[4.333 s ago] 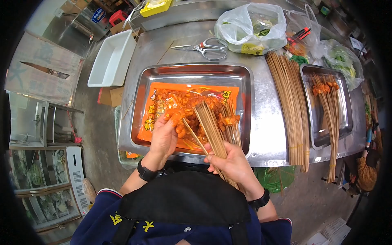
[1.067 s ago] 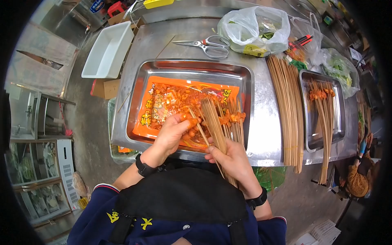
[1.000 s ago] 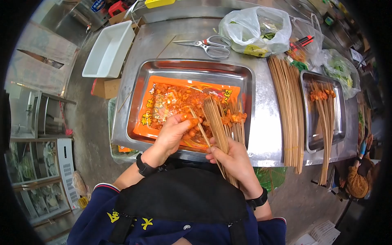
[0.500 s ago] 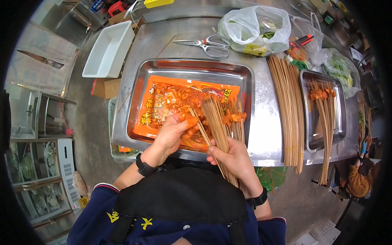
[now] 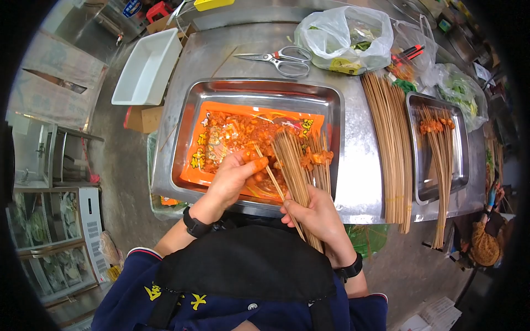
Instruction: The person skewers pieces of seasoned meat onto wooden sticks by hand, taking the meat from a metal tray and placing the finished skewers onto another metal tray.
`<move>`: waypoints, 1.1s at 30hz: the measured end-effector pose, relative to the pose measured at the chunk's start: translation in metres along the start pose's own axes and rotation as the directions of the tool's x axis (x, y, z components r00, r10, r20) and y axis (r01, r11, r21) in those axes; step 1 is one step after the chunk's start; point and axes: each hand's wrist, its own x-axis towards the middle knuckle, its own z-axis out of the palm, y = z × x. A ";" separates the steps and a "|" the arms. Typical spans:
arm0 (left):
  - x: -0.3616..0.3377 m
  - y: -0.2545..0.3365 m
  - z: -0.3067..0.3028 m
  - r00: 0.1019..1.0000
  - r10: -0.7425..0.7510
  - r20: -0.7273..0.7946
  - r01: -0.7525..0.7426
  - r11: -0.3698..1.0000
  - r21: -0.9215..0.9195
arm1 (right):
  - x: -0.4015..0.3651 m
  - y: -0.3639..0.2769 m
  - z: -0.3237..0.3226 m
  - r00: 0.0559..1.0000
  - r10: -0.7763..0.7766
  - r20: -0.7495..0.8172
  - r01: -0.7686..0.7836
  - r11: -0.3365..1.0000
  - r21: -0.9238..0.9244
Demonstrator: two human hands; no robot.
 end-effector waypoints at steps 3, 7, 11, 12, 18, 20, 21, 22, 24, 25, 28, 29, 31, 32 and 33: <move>0.008 0.008 -0.031 0.957 0.275 -0.091 -0.198 0.851 0.487 | -0.001 0.001 -0.001 1.000 0.005 -0.029 -0.004 1.000 0.007; 0.008 0.035 -0.089 0.815 0.576 -0.061 0.038 0.053 0.998 | 0.000 0.001 -0.004 1.000 -0.005 -0.004 0.005 0.998 0.055; 0.008 0.031 -0.106 0.879 0.429 -0.211 0.196 0.078 0.977 | -0.001 0.003 -0.004 1.000 -0.009 0.000 0.009 0.998 0.070; 0.009 0.028 -0.107 0.871 0.461 -0.168 0.165 0.047 0.985 | -0.001 0.002 -0.004 1.000 -0.009 0.001 0.009 0.997 0.072; 0.026 0.016 -0.134 0.888 0.379 -0.262 0.016 0.544 0.839 | -0.001 0.004 -0.005 1.000 -0.026 0.012 0.025 0.997 0.076; 0.029 0.016 -0.139 0.901 0.252 -0.354 0.043 0.758 0.650 | 0.000 0.005 -0.005 0.999 -0.032 0.019 0.031 0.997 0.068; 0.029 0.016 -0.140 0.907 0.098 -0.409 0.081 0.913 0.399 | 0.000 0.005 -0.005 0.999 -0.034 0.020 0.033 0.997 0.070; 0.026 0.020 -0.138 0.908 0.097 -0.407 0.082 0.912 0.401 | 0.001 0.006 -0.006 0.999 -0.036 0.026 0.034 0.997 0.074; 0.015 0.027 -0.131 0.939 0.023 -0.344 0.042 0.983 0.180 | -0.001 0.006 -0.008 0.999 -0.033 0.026 0.031 0.996 0.081; 0.016 0.019 -0.140 0.929 0.166 -0.331 -0.064 0.952 0.298 | -0.001 0.005 -0.007 0.999 -0.026 0.021 0.024 0.998 0.066; -0.015 0.038 -0.104 0.854 0.495 -0.159 0.131 0.091 0.987 | 0.001 0.004 -0.006 1.000 -0.018 0.021 0.017 0.998 0.056; -0.021 0.037 -0.102 0.872 0.428 -0.239 0.172 0.189 0.967 | 0.001 0.004 -0.007 1.000 -0.017 0.018 0.016 0.998 0.059; -0.031 0.031 -0.104 0.907 0.332 -0.259 0.243 0.091 0.966 | 0.001 0.006 -0.008 1.000 -0.019 0.025 0.017 0.997 0.071; -0.035 0.029 -0.104 0.929 0.237 -0.285 0.296 -0.012 0.955 | 0.001 0.006 -0.008 0.999 -0.025 0.027 0.023 0.997 0.080; -0.038 0.026 -0.098 0.938 0.236 -0.255 0.264 -0.006 0.964 | 0.001 0.006 -0.008 0.999 -0.025 0.029 0.022 0.996 0.083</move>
